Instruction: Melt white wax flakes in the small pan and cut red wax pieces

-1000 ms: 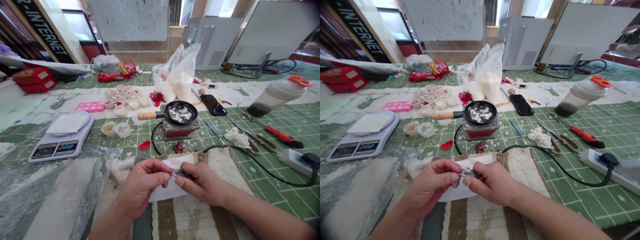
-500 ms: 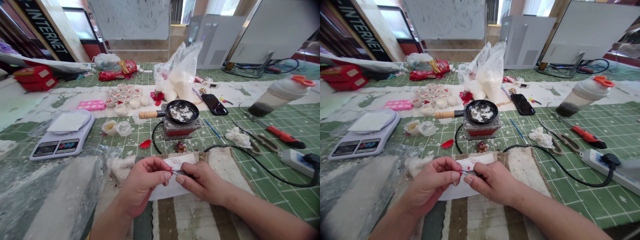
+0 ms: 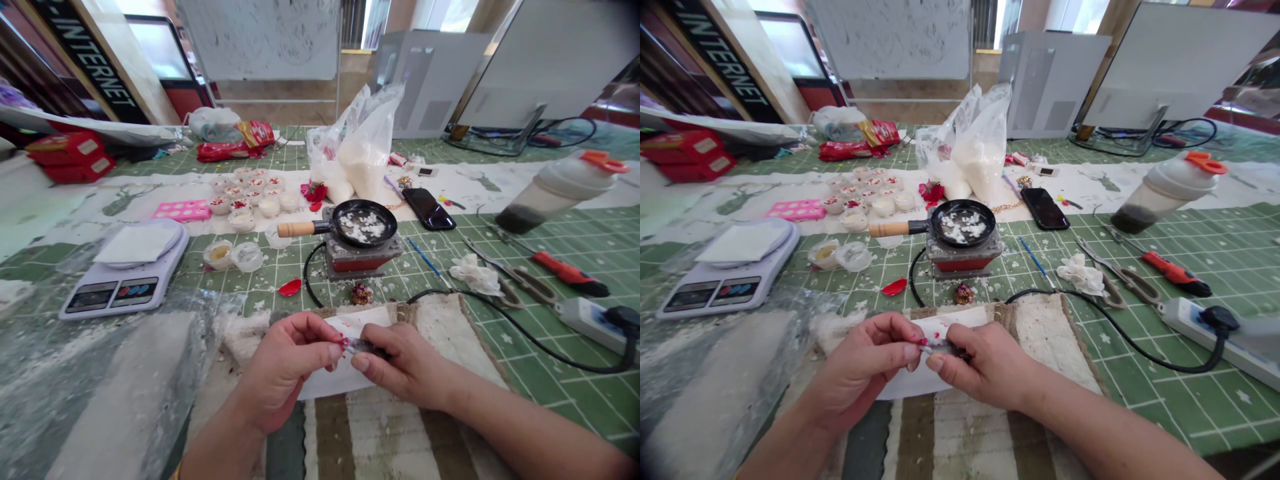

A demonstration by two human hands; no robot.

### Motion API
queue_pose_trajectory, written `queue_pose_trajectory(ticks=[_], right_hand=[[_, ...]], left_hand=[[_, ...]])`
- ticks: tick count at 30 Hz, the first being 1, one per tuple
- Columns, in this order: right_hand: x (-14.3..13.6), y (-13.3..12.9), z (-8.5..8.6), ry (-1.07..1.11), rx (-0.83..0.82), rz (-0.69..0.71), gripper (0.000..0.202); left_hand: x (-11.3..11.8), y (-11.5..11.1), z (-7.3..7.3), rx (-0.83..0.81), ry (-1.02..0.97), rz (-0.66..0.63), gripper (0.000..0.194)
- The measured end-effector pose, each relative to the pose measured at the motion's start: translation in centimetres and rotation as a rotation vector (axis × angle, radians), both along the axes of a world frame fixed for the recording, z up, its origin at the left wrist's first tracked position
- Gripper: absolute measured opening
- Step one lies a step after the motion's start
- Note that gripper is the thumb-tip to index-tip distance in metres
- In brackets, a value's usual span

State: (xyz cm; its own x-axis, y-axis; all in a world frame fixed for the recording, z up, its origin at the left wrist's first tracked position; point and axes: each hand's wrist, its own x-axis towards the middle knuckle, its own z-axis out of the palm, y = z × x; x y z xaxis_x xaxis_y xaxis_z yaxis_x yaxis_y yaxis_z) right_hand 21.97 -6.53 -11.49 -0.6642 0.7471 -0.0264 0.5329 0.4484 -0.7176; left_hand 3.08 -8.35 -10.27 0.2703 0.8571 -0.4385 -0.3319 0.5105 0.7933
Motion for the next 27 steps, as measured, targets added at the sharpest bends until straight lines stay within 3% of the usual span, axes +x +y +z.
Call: queue_pose_trajectory(ticks=[27], right_hand=[[0.06, -0.06, 0.15, 0.007, -0.013, 0.001, 0.034]], left_hand=[[-0.3, -0.07, -0.25, 0.068, 0.008, 0.003, 0.024]])
